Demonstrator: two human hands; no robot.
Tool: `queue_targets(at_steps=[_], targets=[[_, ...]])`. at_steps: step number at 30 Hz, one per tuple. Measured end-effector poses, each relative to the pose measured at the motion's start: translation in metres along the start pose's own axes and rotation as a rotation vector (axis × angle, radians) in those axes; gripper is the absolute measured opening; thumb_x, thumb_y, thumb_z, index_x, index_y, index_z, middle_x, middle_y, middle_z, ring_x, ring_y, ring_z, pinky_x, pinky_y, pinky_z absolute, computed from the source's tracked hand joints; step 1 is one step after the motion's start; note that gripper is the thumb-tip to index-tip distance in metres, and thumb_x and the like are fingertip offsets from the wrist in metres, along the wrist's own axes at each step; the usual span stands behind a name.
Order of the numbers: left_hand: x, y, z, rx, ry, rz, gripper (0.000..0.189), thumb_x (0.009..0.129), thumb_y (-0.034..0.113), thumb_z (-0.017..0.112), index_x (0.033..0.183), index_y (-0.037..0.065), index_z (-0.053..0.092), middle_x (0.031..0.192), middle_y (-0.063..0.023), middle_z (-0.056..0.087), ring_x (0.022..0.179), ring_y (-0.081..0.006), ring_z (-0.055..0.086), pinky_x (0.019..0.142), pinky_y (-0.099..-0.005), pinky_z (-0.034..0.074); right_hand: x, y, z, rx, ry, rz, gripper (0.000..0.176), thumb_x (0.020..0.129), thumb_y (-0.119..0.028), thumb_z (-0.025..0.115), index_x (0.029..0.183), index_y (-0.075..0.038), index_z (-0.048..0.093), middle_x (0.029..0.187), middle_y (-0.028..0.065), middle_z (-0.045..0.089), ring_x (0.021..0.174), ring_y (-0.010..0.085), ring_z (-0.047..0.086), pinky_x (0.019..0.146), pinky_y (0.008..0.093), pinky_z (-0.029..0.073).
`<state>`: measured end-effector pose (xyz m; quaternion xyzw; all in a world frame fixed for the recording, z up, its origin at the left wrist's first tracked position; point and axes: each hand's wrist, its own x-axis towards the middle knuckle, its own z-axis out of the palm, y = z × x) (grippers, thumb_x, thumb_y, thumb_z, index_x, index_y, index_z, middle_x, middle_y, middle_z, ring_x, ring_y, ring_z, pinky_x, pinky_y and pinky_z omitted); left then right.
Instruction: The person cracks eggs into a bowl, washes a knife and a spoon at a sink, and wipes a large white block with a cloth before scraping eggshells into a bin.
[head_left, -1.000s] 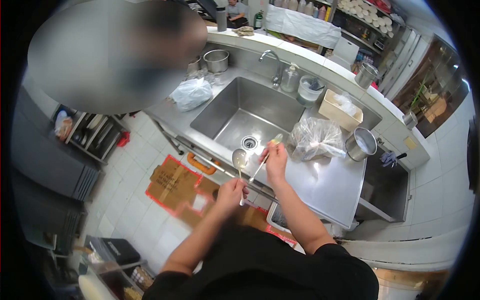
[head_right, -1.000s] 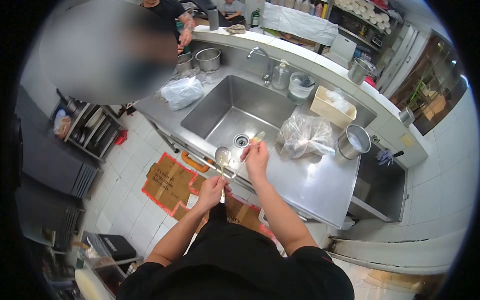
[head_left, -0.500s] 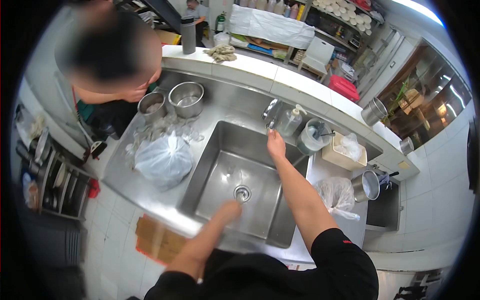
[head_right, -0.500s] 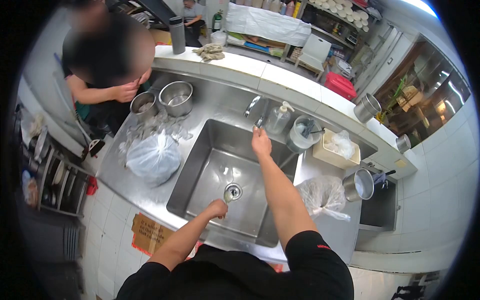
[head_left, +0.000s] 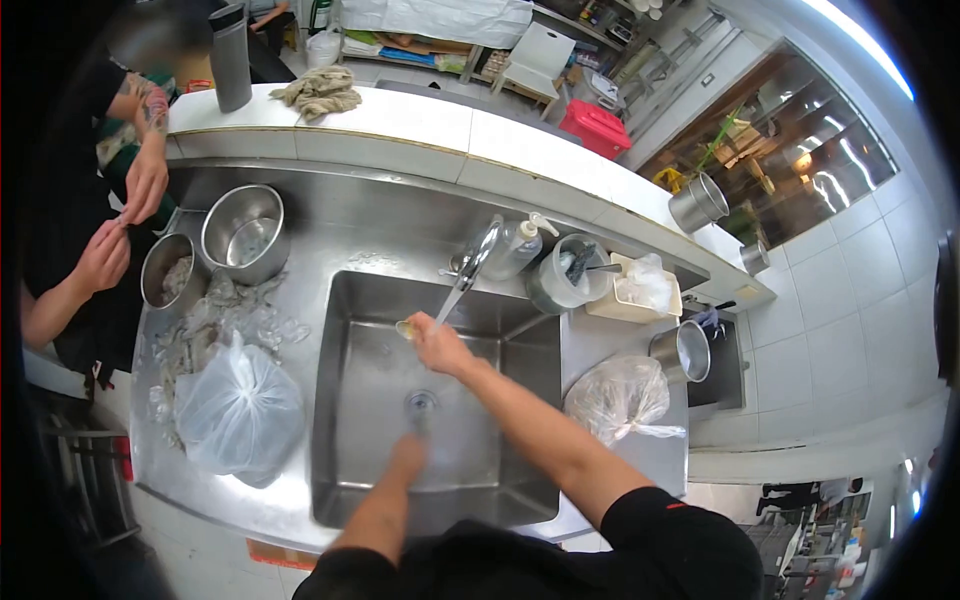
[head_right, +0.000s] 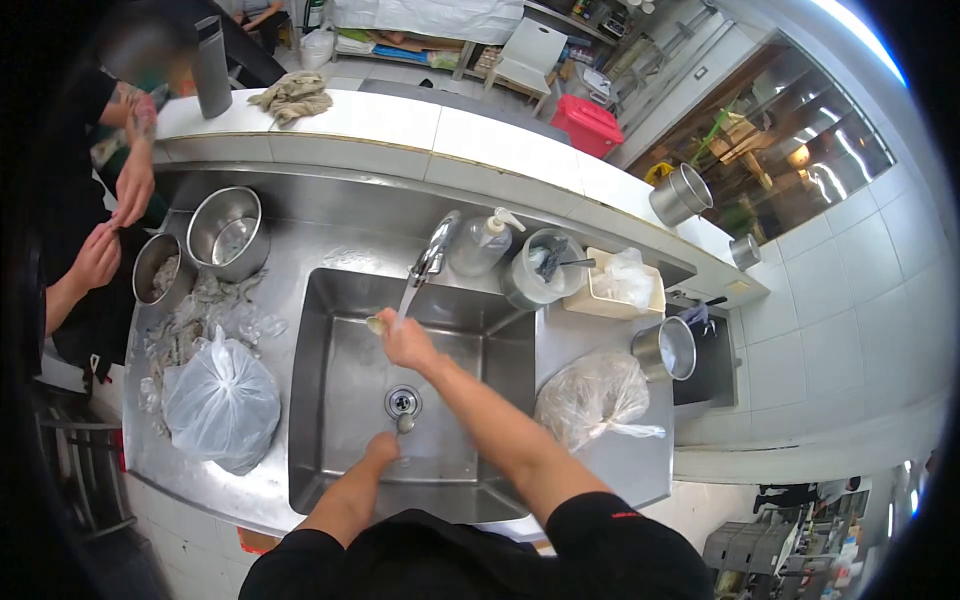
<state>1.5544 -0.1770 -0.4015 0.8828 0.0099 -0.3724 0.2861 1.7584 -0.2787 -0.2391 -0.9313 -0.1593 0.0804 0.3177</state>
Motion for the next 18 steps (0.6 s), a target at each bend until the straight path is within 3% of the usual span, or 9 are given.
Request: queue_targets(at_steps=[1,3,7,9,10,11,12,14,18], targets=[[0.002,-0.011,0.007,0.016,0.02,-0.059,0.032,0.088,0.02,0.06,0.111,0.003,0.073,0.118,-0.0227,0.069,0.112,-0.0383,0.066,0.094,-0.0463,0.053,0.0,-0.006,-0.001,0.0,-0.005,0.003,0.029,0.099,-0.018,0.047,0.125,-0.015,0.058,0.089,0.0203,0.069,0.081,0.033,0.07,0.064,0.0455,0.053],[0.012,-0.034,0.027,0.018,-0.019,-0.1,0.034,0.089,0.022,0.058,0.112,0.003,0.072,0.12,-0.0227,0.069,0.113,-0.0381,0.066,0.095,-0.0456,0.053,-0.002,-0.02,0.001,0.679,-0.139,0.449,0.021,0.1,-0.02,0.05,0.117,-0.013,0.059,0.077,0.0101,0.064,0.068,0.0182,0.062,0.053,0.0351,0.046],[0.092,-0.108,0.079,0.038,-0.087,0.022,0.04,0.093,0.029,0.052,0.114,0.001,0.072,0.123,-0.0235,0.067,0.113,-0.0392,0.065,0.096,-0.0459,0.052,0.006,-0.007,0.007,0.85,-0.227,0.376,0.016,0.1,-0.024,0.053,0.104,-0.01,0.061,0.072,0.0029,0.057,0.064,0.0089,0.05,0.049,0.0281,0.037],[0.094,-0.052,0.011,-0.065,0.053,-0.009,0.044,0.096,0.033,0.046,0.114,0.0,0.07,0.124,-0.0237,0.066,0.115,-0.0388,0.064,0.097,-0.0476,0.05,0.02,0.02,0.03,0.528,-0.076,0.243,0.03,0.1,-0.03,0.056,0.116,-0.006,0.062,0.086,0.0096,0.069,0.065,0.0181,0.062,0.053,0.0364,0.047],[0.087,-0.031,-0.029,-0.047,0.156,0.127,0.047,0.099,0.035,0.042,0.115,-0.001,0.069,0.122,-0.0269,0.065,0.113,-0.0388,0.064,0.097,-0.0461,0.049,0.019,0.017,0.031,0.544,-0.092,0.227,0.03,0.1,-0.03,0.056,0.116,-0.006,0.062,0.086,0.0096,0.069,0.065,0.0181,0.062,0.053,0.0364,0.047],[0.094,0.0,-0.059,-0.478,0.34,-0.054,0.054,0.103,0.044,0.037,0.119,0.002,0.067,0.12,-0.0221,0.068,0.108,-0.0333,0.066,0.094,-0.0437,0.049,0.018,0.014,0.027,0.617,-0.1,0.362,0.029,0.1,-0.031,0.056,0.111,-0.005,0.064,0.086,0.0092,0.069,0.065,0.0181,0.062,0.053,0.0369,0.047],[0.076,0.035,-0.098,-1.205,0.349,0.013,0.06,0.104,0.054,0.035,0.123,0.006,0.066,0.118,-0.0145,0.07,0.1,-0.0288,0.067,0.09,-0.044,0.05,0.022,0.01,0.021,0.683,-0.105,0.492,0.03,0.1,-0.032,0.056,0.106,-0.004,0.067,0.087,0.0088,0.069,0.065,0.0181,0.062,0.053,0.0374,0.046],[0.013,0.106,-0.184,-1.812,0.258,0.245,0.051,0.105,0.05,0.041,0.122,0.008,0.065,0.114,-0.0079,0.07,0.098,-0.0231,0.066,0.086,-0.0433,0.051,0.015,-0.013,0.01,0.678,-0.111,0.501,0.033,0.1,-0.033,0.055,0.106,-0.004,0.067,0.086,0.0079,0.069,0.064,0.0187,0.061,0.053,0.0378,0.046],[0.045,0.108,-0.204,-1.594,0.428,0.293,0.041,0.104,0.038,0.051,0.115,0.001,0.066,0.103,-0.0128,0.07,0.09,-0.0216,0.068,0.078,-0.0336,0.054,-0.009,-0.024,-0.012,0.832,-0.163,0.456,0.036,0.103,-0.033,0.05,0.12,-0.004,0.063,0.077,0.0031,0.063,0.054,0.0156,0.053,0.046,0.035,0.041]])
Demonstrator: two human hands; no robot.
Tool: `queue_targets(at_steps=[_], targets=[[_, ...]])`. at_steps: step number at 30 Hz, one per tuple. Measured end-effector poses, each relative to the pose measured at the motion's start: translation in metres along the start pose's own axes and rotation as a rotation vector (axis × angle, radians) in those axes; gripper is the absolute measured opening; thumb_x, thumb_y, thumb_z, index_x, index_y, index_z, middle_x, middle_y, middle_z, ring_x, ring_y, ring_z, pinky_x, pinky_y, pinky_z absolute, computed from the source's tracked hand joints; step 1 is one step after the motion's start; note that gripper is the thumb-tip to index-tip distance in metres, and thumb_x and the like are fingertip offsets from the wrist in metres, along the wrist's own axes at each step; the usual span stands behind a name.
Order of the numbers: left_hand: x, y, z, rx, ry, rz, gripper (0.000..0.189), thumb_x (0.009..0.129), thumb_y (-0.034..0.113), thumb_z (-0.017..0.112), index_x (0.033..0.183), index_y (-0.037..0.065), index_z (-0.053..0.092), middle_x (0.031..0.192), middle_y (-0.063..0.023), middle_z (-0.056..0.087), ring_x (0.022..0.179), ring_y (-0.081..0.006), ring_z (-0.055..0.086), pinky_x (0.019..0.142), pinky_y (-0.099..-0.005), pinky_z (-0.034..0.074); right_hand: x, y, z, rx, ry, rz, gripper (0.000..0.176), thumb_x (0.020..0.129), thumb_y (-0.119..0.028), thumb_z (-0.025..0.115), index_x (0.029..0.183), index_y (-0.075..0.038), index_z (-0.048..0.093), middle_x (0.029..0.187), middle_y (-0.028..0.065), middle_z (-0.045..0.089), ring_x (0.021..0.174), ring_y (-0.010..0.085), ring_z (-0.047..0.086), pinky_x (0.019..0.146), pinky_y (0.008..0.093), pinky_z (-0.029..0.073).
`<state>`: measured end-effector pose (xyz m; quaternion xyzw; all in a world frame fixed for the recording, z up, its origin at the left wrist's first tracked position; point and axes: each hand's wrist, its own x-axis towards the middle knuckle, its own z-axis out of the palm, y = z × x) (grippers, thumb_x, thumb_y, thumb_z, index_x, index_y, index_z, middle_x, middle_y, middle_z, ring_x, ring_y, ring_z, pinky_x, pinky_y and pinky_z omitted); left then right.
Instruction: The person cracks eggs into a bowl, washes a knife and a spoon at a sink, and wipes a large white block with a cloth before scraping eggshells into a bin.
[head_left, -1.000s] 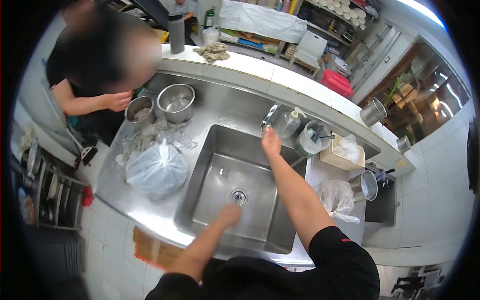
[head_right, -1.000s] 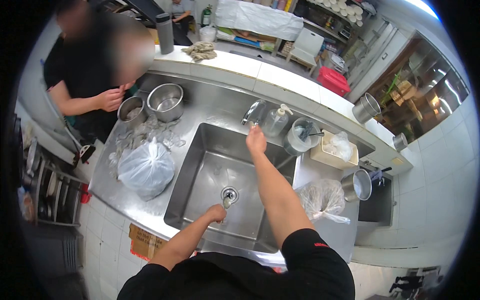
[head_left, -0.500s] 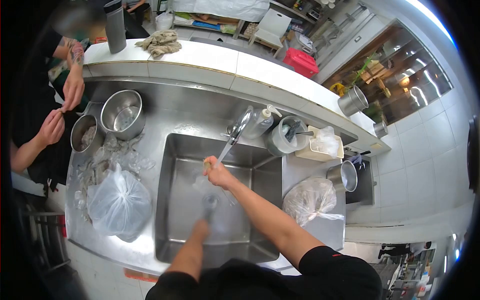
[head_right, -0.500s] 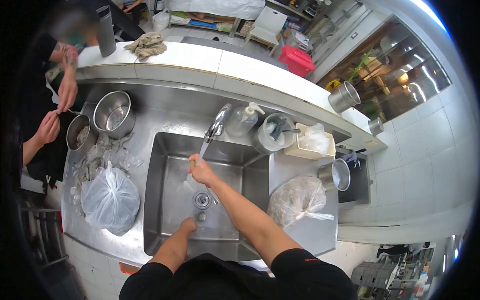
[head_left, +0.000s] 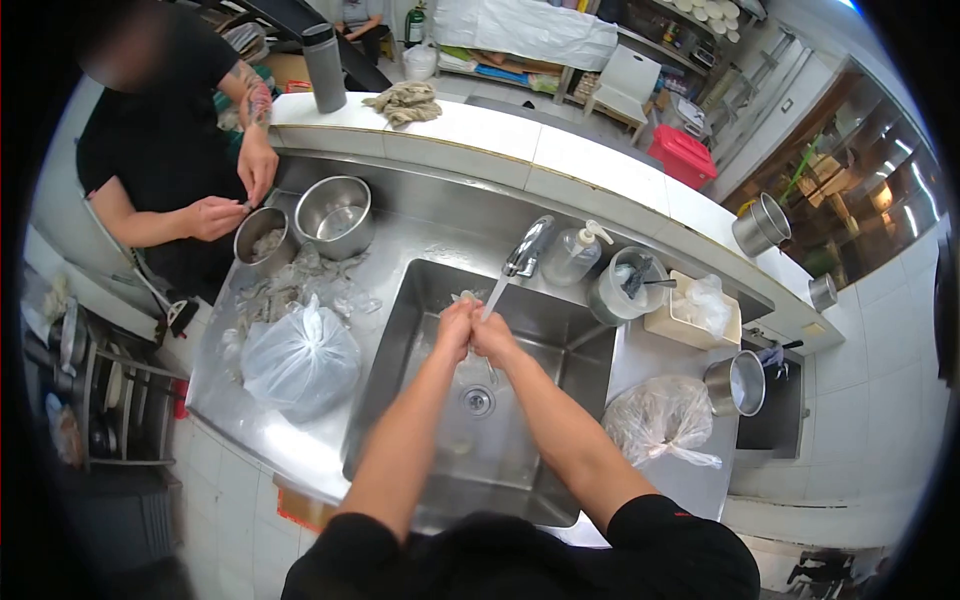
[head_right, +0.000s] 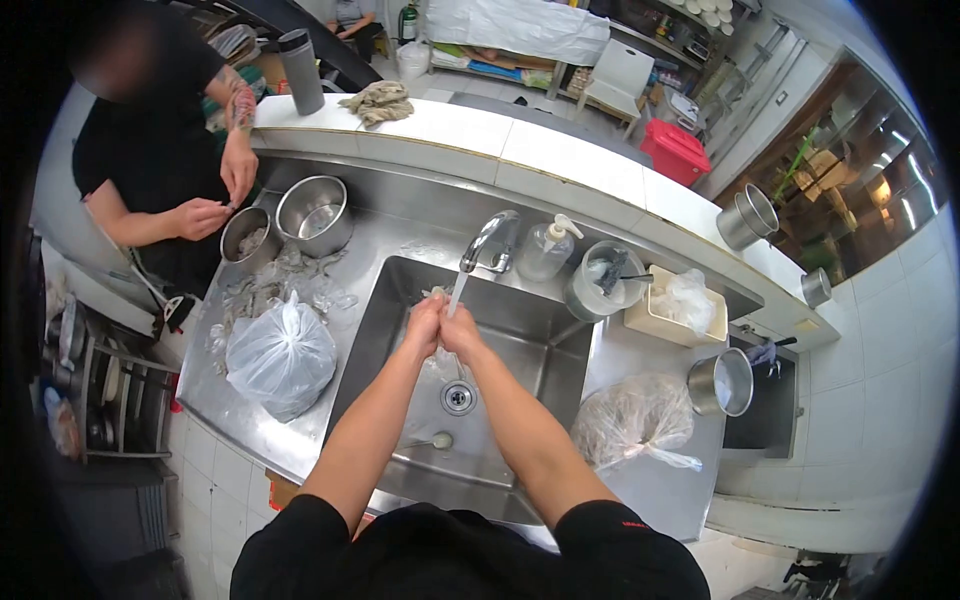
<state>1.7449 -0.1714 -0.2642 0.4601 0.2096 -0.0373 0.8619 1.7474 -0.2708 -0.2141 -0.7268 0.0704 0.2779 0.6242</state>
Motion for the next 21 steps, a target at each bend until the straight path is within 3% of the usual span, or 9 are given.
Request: queue_targets(at_steps=[1,3,8,10,11,14,18,20,21], targets=[[0.005,0.006,0.0,0.092,0.04,-0.013,0.034,0.104,0.032,0.052,0.111,0.001,0.065,0.1,-0.012,0.07,0.087,-0.0211,0.068,0.075,-0.0344,0.055,-0.017,-0.005,-0.001,0.002,-0.012,-0.013,0.036,0.103,-0.033,0.05,0.12,-0.004,0.063,0.077,0.0031,0.063,0.054,0.0156,0.053,0.046,0.035,0.041],[0.004,0.025,0.008,0.206,0.072,-0.055,0.024,0.104,0.023,0.053,0.103,0.001,0.063,0.092,-0.011,0.069,0.075,-0.0219,0.068,0.063,-0.0347,0.056,-0.059,-0.018,-0.009,0.094,-0.055,0.06,0.02,0.102,-0.029,0.051,0.097,-0.011,0.057,0.06,-0.0054,0.042,0.044,0.008,0.032,0.04,0.0273,0.025],[-0.021,0.018,0.023,0.297,-0.01,-0.014,0.023,0.105,0.023,0.05,0.101,0.004,0.062,0.085,-0.0105,0.069,0.073,-0.0204,0.068,0.052,-0.0342,0.053,-0.046,-0.005,-0.03,0.169,-0.097,0.198,0.023,0.101,-0.028,0.049,0.085,-0.013,0.056,0.057,-0.0057,0.041,0.041,0.0079,0.03,0.037,0.0276,0.023],[-0.009,0.015,0.019,0.42,0.069,-0.013,0.026,0.105,0.026,0.05,0.097,0.004,0.062,0.083,-0.0101,0.069,0.072,-0.0185,0.067,0.05,-0.0339,0.05,-0.056,-0.016,-0.024,0.118,-0.057,0.221,0.024,0.1,-0.026,0.049,0.081,-0.014,0.056,0.056,-0.0058,0.041,0.04,0.0079,0.03,0.036,0.0276,0.022],[-0.002,0.008,0.015,0.609,0.166,0.141,0.03,0.106,0.029,0.05,0.096,0.004,0.064,0.081,-0.0082,0.068,0.07,-0.0163,0.065,0.052,-0.0333,0.048,-0.066,-0.021,-0.02,0.097,-0.073,0.213,0.025,0.1,-0.026,0.049,0.079,-0.013,0.056,0.055,-0.0051,0.041,0.04,0.0081,0.031,0.036,0.028,0.023],[-0.018,0.026,0.026,0.776,0.292,0.238,0.032,0.106,0.03,0.049,0.101,0.005,0.068,0.081,-0.0051,0.068,0.067,-0.0143,0.062,0.054,-0.0318,0.047,-0.053,-0.019,-0.02,0.14,-0.113,0.168,0.026,0.099,-0.026,0.049,0.077,-0.013,0.056,0.055,-0.0036,0.043,0.04,0.009,0.033,0.036,0.0289,0.023],[-0.021,0.022,0.031,0.315,0.087,0.101,0.031,0.107,0.029,0.048,0.111,0.008,0.07,0.083,-0.0036,0.069,0.067,-0.0127,0.061,0.057,-0.0299,0.048,-0.031,-0.042,-0.013,0.312,-0.058,-0.057,0.029,0.101,-0.029,0.051,0.082,-0.012,0.066,0.062,0.0015,0.056,0.046,0.011,0.045,0.036,0.0309,0.026],[-0.032,0.041,0.044,0.0,0.075,-0.006,0.03,0.107,0.027,0.047,0.113,0.009,0.071,0.085,-0.0033,0.07,0.067,-0.0107,0.06,0.058,-0.0279,0.048,-0.025,-0.042,-0.012,0.098,0.005,-0.074,0.024,0.1,-0.026,0.053,0.09,-0.012,0.07,0.066,0.0015,0.058,0.047,0.0119,0.046,0.036,0.0313,0.028],[-0.031,0.048,0.039,0.136,0.03,0.008,0.029,0.106,0.024,0.048,0.112,0.005,0.07,0.087,-0.0056,0.071,0.071,-0.0126,0.064,0.061,-0.0294,0.051,-0.024,-0.044,-0.006,0.029,0.08,-0.149,0.022,0.099,-0.025,0.054,0.092,-0.011,0.07,0.066,0.0014,0.058,0.047,0.0114,0.045,0.036,0.0312,0.029]])
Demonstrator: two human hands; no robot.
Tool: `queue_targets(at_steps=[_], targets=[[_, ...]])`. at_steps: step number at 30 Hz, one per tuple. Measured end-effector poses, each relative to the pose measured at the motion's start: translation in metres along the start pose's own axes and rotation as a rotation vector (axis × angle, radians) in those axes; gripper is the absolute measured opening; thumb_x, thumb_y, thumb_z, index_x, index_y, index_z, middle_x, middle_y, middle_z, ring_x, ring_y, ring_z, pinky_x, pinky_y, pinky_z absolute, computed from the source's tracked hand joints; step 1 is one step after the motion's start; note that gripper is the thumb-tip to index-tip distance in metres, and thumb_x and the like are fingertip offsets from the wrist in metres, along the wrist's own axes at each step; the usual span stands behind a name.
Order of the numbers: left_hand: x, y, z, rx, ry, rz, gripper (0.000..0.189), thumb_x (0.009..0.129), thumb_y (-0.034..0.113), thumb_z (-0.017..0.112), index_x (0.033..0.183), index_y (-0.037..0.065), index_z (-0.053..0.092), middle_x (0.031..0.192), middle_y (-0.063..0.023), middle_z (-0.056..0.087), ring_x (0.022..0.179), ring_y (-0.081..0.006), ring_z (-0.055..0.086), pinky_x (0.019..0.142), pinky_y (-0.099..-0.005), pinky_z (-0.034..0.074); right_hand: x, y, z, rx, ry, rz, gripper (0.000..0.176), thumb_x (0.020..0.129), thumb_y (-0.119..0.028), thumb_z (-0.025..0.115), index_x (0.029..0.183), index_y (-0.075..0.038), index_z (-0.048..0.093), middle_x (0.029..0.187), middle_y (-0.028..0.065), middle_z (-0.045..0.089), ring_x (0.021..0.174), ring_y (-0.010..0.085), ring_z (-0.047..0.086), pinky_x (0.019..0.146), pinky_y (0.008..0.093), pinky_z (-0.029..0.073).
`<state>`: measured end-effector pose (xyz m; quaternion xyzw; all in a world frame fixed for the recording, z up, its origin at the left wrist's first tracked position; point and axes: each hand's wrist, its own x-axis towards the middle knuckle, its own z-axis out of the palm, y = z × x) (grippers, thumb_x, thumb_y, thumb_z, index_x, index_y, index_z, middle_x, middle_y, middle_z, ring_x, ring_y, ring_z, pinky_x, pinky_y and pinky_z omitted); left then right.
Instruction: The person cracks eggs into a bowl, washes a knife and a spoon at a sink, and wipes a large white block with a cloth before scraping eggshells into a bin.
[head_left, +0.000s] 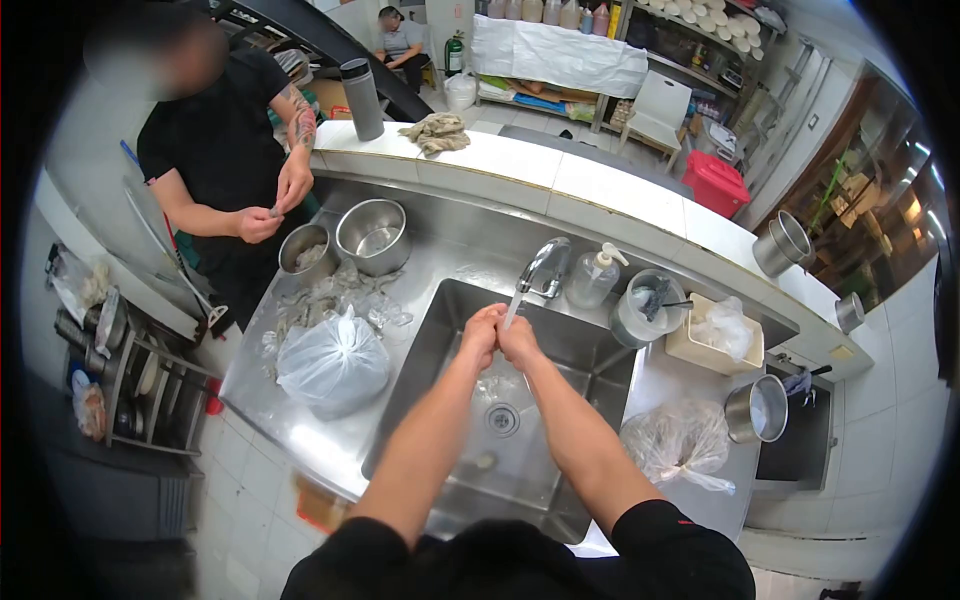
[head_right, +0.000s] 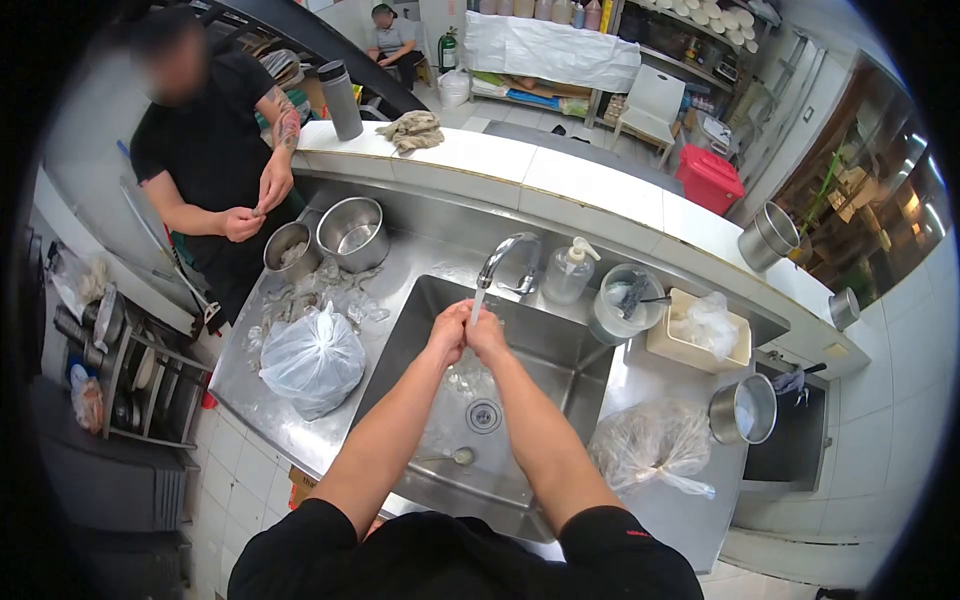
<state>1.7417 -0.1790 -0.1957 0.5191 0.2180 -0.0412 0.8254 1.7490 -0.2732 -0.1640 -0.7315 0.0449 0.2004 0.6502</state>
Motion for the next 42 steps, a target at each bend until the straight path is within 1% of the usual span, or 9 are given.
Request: queue_targets(at_steps=[3,6,13,19,23,29,34,39,42], targets=[[0.003,0.007,0.012,0.274,0.089,0.222,0.03,0.106,0.024,0.049,0.112,0.001,0.068,0.09,-0.008,0.072,0.075,-0.0162,0.067,0.065,-0.0305,0.054,-0.007,0.005,-0.004,0.039,0.008,0.024,0.019,0.098,-0.023,0.056,0.095,-0.008,0.067,0.068,0.0029,0.059,0.048,0.0107,0.046,0.039,0.0317,0.032],[0.008,0.004,0.007,0.078,0.056,0.127,0.028,0.105,0.022,0.051,0.113,-0.001,0.065,0.092,-0.0132,0.074,0.08,-0.0202,0.071,0.071,-0.0319,0.056,-0.016,0.025,-0.014,0.286,-0.247,0.171,0.021,0.099,-0.018,0.051,0.088,-0.005,0.063,0.072,0.0058,0.061,0.048,0.0145,0.051,0.039,0.0344,0.032],[0.016,-0.042,0.002,-0.046,0.028,0.156,0.035,0.104,0.033,0.056,0.107,-0.001,0.062,0.09,-0.016,0.072,0.078,-0.0228,0.071,0.069,-0.036,0.057,-0.016,0.011,-0.013,0.012,0.011,0.216,0.02,0.097,-0.019,0.049,0.079,-0.012,0.057,0.061,0.0,0.049,0.044,0.0116,0.041,0.037,0.0308,0.028],[0.007,-0.019,0.001,-0.079,0.076,-0.042,0.028,0.107,0.026,0.046,0.112,0.001,0.057,0.089,-0.0195,0.072,0.074,-0.0289,0.072,0.065,-0.0395,0.059,-0.031,0.027,-0.012,0.022,-0.152,-0.024,0.025,0.096,-0.022,0.046,0.074,-0.012,0.052,0.057,-0.0008,0.045,0.038,0.0115,0.035,0.035,0.0311,0.023],[0.015,-0.023,0.0,-0.104,0.016,-0.045,0.025,0.107,0.025,0.044,0.12,0.004,0.05,0.093,-0.0221,0.072,0.079,-0.0319,0.072,0.065,-0.0413,0.059,-0.014,0.015,-0.016,0.128,-0.128,0.257,0.037,0.1,-0.034,0.049,0.07,-0.012,0.052,0.057,-0.0016,0.045,0.039,0.011,0.036,0.035,0.0314,0.024],[0.011,0.005,0.002,-0.149,0.264,-0.121,0.033,0.109,0.034,0.043,0.101,0.005,0.058,0.056,-0.0012,0.044,0.049,-0.0166,0.048,0.048,-0.0357,0.049,-0.072,0.028,-0.018,0.068,-0.223,0.009,0.026,0.106,-0.025,0.04,0.095,-0.008,0.057,0.061,-0.0009,0.048,0.045,0.0093,0.041,0.037,0.0281,0.035],[0.021,-0.021,-0.014,-0.314,0.154,-0.082,0.023,0.108,0.027,0.044,0.108,0.008,0.058,0.068,-0.0017,0.052,0.056,-0.0155,0.051,0.049,-0.0313,0.045,-0.072,0.038,-0.051,-0.697,-0.22,-0.16,0.029,0.101,-0.029,0.054,0.099,-0.005,0.07,0.075,0.013,0.071,0.06,0.0276,0.065,0.059,0.0426,0.053],[-0.003,-0.016,-0.008,-0.111,0.021,-0.188,0.018,0.106,0.016,0.046,0.119,0.009,0.055,0.086,-0.0032,0.06,0.065,-0.0127,0.055,0.056,-0.0269,0.047,-0.043,0.013,-0.051,-0.349,0.031,-0.444,0.027,0.092,-0.031,0.063,0.094,-0.007,0.075,0.084,0.0156,0.074,0.086,0.0314,0.073,0.08,0.0402,0.056],[-0.01,-0.03,-0.011,-0.067,0.027,-0.169,0.021,0.104,0.025,0.052,0.112,0.008,0.063,0.071,-0.0023,0.057,0.051,-0.0095,0.048,0.044,-0.0269,0.038,-0.019,-0.027,-0.047,-0.436,-0.2,-0.085,0.026,0.09,-0.028,0.062,0.1,-0.007,0.074,0.092,0.0174,0.075,0.091,0.034,0.072,0.083,0.0419,0.055]])
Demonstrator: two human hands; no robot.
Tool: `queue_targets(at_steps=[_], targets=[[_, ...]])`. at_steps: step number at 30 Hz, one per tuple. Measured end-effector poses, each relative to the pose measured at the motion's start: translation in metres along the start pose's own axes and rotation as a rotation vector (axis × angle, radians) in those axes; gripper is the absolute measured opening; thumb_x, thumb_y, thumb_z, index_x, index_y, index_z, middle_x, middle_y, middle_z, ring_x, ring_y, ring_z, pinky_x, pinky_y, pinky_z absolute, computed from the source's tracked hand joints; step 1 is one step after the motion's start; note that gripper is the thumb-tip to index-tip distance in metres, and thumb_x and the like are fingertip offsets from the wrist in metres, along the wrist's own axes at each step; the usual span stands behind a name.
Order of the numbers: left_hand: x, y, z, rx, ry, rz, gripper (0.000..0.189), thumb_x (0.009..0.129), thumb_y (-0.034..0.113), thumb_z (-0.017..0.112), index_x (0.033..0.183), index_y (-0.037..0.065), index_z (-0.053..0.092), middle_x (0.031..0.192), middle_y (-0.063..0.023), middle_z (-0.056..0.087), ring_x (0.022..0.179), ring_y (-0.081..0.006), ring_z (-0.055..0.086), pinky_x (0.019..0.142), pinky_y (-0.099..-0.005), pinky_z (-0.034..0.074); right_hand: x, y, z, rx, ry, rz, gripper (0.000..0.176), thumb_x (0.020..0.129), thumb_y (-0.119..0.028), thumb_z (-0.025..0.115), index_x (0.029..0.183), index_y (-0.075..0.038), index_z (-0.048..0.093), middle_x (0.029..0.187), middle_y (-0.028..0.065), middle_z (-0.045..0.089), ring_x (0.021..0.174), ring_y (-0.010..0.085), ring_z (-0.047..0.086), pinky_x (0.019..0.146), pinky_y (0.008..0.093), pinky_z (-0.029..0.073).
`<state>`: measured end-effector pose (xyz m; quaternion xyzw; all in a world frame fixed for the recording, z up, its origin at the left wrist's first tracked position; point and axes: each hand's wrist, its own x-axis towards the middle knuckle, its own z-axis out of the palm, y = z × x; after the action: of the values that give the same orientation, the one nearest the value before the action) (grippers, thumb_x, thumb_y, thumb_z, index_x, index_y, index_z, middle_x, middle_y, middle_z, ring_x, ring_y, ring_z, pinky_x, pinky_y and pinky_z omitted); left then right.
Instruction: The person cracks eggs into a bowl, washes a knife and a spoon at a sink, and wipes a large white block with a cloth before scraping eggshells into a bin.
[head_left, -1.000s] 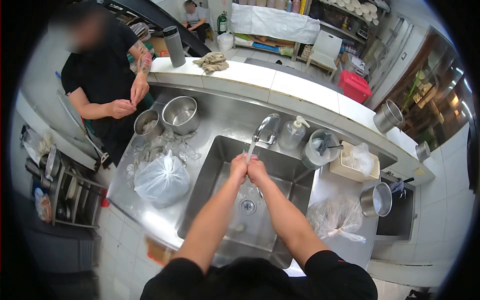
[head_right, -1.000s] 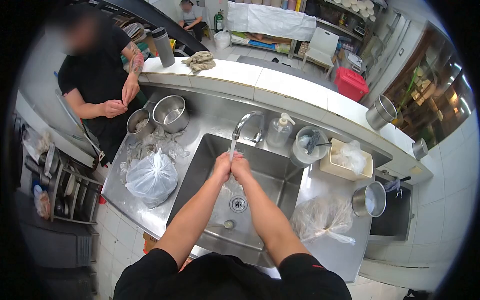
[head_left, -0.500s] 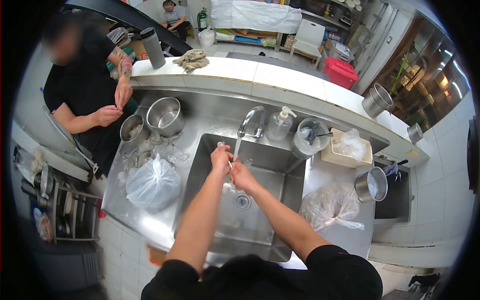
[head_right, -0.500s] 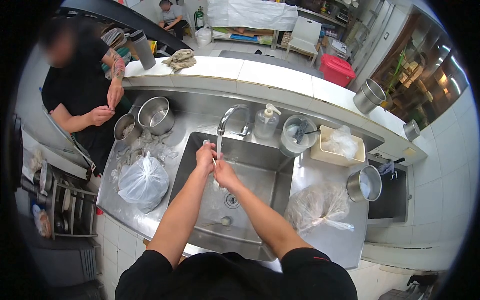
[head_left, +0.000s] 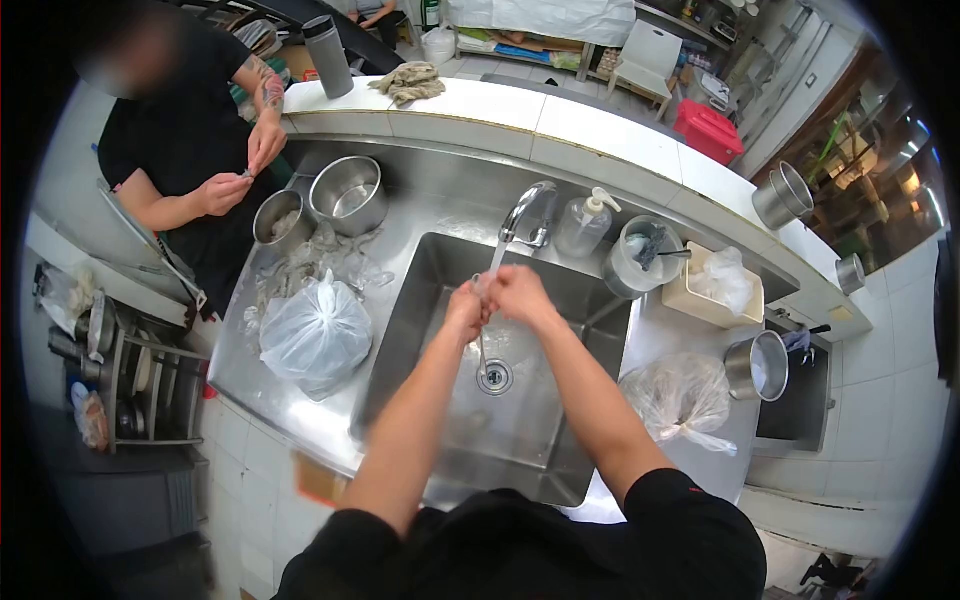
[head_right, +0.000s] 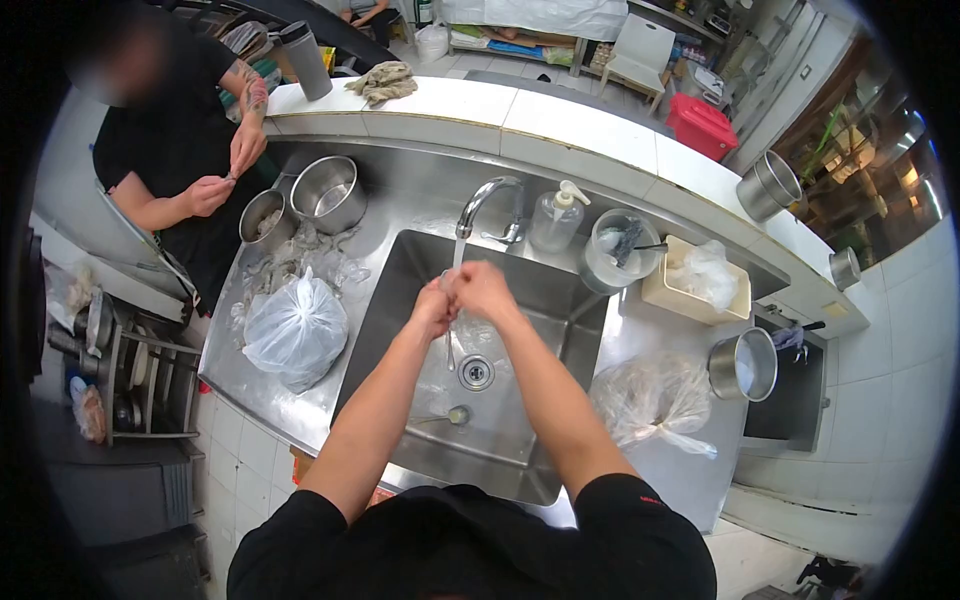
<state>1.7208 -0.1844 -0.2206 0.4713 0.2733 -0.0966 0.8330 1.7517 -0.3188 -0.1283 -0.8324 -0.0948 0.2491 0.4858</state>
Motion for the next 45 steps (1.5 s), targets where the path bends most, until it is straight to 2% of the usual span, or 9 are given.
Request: queue_targets(at_steps=[5,10,14,19,29,33,40,42,45], targets=[[-0.036,0.006,0.004,0.147,-0.079,-0.082,0.042,0.108,0.041,0.044,0.106,0.005,0.065,0.059,0.001,0.049,0.042,-0.0085,0.037,0.039,-0.0259,0.028,0.097,0.051,-0.01,-0.333,0.777,-0.442,0.032,0.088,-0.02,0.064,0.115,-0.005,0.065,0.098,0.0235,0.071,0.088,0.0432,0.069,0.08,0.0468,0.055],[-0.043,-0.011,-0.025,0.13,-0.116,-0.036,0.031,0.108,0.028,0.046,0.122,0.003,0.057,0.077,-0.0048,0.063,0.052,-0.0109,0.048,0.045,-0.0262,0.033,0.087,0.059,-0.036,0.205,0.315,-0.123,0.024,0.094,-0.023,0.064,0.11,-0.006,0.062,0.096,0.0153,0.069,0.07,0.031,0.068,0.068,0.0433,0.056],[-0.073,-0.019,-0.035,-0.155,-0.089,0.047,0.028,0.104,0.014,0.049,0.129,0.002,0.05,0.111,-0.0159,0.066,0.089,-0.0253,0.068,0.072,-0.0338,0.054,0.025,0.126,0.028,-0.214,0.807,-0.338,0.025,0.1,-0.028,0.059,0.115,-0.008,0.058,0.096,0.0065,0.067,0.069,0.0158,0.065,0.054,0.033,0.051],[-0.106,-0.052,-0.041,-0.285,-0.131,0.1,0.032,0.101,0.008,0.054,0.132,0.002,0.046,0.127,-0.0218,0.062,0.111,-0.0342,0.067,0.094,-0.0433,0.057,-0.143,0.11,0.106,0.534,-0.186,0.187,0.03,0.106,-0.032,0.048,0.107,-0.007,0.065,0.07,0.0009,0.058,0.05,0.0105,0.048,0.045,0.0245,0.038],[-0.275,-0.05,-0.096,0.493,0.491,0.448,0.023,0.1,0.023,0.063,0.091,0.002,0.068,0.074,-0.0079,0.072,0.069,-0.0159,0.073,0.064,-0.0284,0.058,-0.248,0.083,0.042,-0.483,-0.085,-0.559,0.029,0.104,-0.026,0.054,0.094,-0.004,0.071,0.061,-0.001,0.053,0.056,0.008,0.052,0.053,0.0298,0.043],[-0.387,-0.067,-0.14,0.682,0.708,0.469,0.033,0.098,0.032,0.065,0.082,0.003,0.064,0.059,-0.0077,0.066,0.06,-0.014,0.07,0.055,-0.0319,0.053,-0.298,0.047,0.029,-0.124,-0.089,-0.333,0.029,0.102,-0.018,0.05,0.092,0.001,0.07,0.064,0.0087,0.062,0.06,0.0201,0.061,0.063,0.0371,0.049],[-0.545,-0.297,-0.269,0.946,0.934,-0.017,0.043,0.095,0.042,0.062,0.093,0.0,0.067,0.077,-0.0226,0.07,0.077,-0.0364,0.072,0.068,-0.0462,0.056,-0.229,0.185,0.094,-0.395,-0.024,-0.776,0.028,0.105,-0.02,0.047,0.098,0.0,0.066,0.06,0.0005,0.05,0.053,0.0082,0.049,0.051,0.0289,0.04],[-0.603,-0.431,-0.308,0.888,0.952,-0.342,0.052,0.088,0.039,0.068,0.12,0.0,0.06,0.104,-0.0269,0.068,0.099,-0.0384,0.068,0.084,-0.0471,0.055,-0.256,0.167,0.114,-0.026,-0.163,-0.123,0.024,0.104,-0.018,0.047,0.095,-0.003,0.063,0.06,-0.0012,0.048,0.05,0.0076,0.044,0.046,0.0272,0.035],[-0.736,-0.551,-0.288,0.808,0.708,-0.689,0.067,0.083,0.045,0.073,0.134,0.004,0.061,0.135,-0.019,0.062,0.122,-0.0374,0.06,0.103,-0.0436,0.048,-0.337,0.099,0.154,0.113,-0.349,-0.187,0.021,0.103,-0.016,0.047,0.091,-0.005,0.061,0.062,-0.0026,0.048,0.049,0.0055,0.042,0.044,0.0236,0.032]])
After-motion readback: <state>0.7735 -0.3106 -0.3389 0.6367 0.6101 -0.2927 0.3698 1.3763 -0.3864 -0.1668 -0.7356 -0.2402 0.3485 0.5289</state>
